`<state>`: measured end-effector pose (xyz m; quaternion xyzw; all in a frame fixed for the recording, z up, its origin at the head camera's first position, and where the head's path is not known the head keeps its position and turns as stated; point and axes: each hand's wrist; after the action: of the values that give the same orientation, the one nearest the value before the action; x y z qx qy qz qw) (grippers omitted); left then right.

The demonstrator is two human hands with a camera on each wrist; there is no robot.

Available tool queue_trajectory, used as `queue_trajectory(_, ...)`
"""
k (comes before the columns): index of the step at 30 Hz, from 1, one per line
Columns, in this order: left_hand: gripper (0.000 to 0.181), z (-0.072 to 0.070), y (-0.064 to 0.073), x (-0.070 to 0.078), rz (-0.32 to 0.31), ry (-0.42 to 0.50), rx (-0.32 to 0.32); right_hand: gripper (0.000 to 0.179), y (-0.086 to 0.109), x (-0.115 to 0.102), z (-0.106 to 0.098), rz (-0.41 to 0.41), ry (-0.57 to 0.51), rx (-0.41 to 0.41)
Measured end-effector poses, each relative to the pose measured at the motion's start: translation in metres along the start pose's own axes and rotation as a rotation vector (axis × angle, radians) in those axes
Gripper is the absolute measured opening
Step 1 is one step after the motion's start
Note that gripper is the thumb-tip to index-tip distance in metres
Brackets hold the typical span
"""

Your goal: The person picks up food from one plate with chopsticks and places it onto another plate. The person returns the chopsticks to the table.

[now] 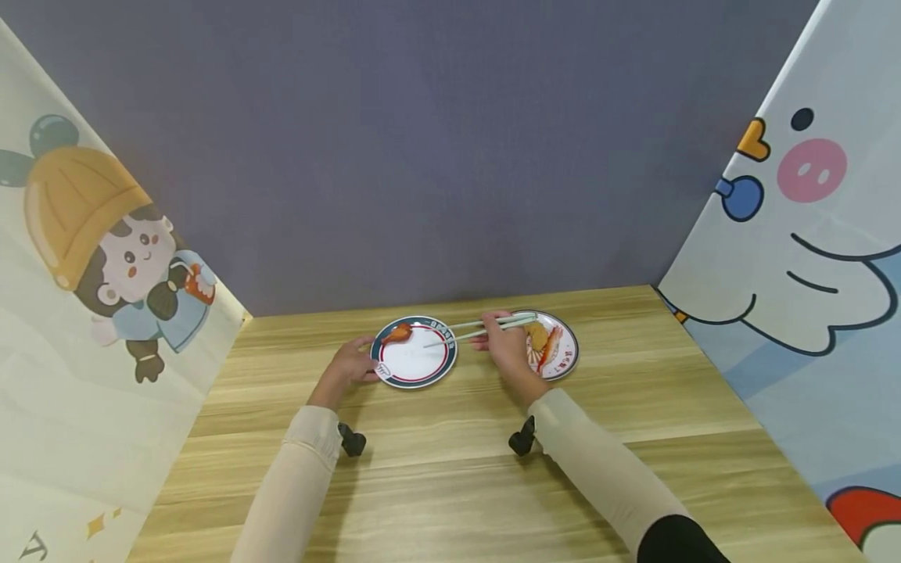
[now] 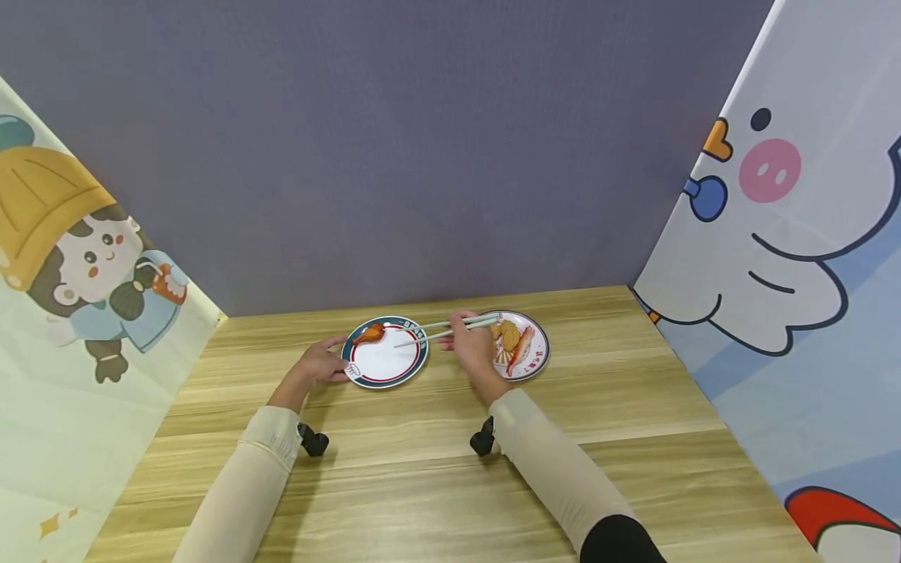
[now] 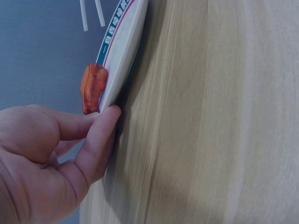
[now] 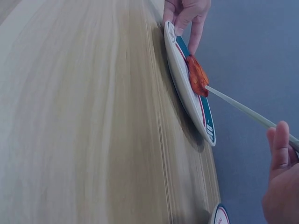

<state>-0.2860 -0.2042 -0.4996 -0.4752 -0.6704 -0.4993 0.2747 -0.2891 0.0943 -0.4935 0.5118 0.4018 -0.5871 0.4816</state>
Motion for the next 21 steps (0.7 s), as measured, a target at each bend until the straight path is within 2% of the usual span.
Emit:
queue_trajectory(8,0.066,0.0,-0.003,-0.002,-0.019,-0.007,-0.002,0.029,0.0,0.003,0.013,-0.001,-0.007,-0.021)
queue_trajectory(21,0.069,-0.002,-0.005,-0.002,-0.012,-0.003,-0.005,0.033,-0.002,0.005,0.038,0.032,0.021,-0.042)
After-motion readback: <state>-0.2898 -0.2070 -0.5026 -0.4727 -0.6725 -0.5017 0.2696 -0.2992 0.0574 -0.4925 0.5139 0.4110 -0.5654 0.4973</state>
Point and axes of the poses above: each hand's wrist, its own y-axis away from the middle knuckle, its own z-axis out of the palm, x = y × z, and after that the axes turned 1 degree about x, right-handed
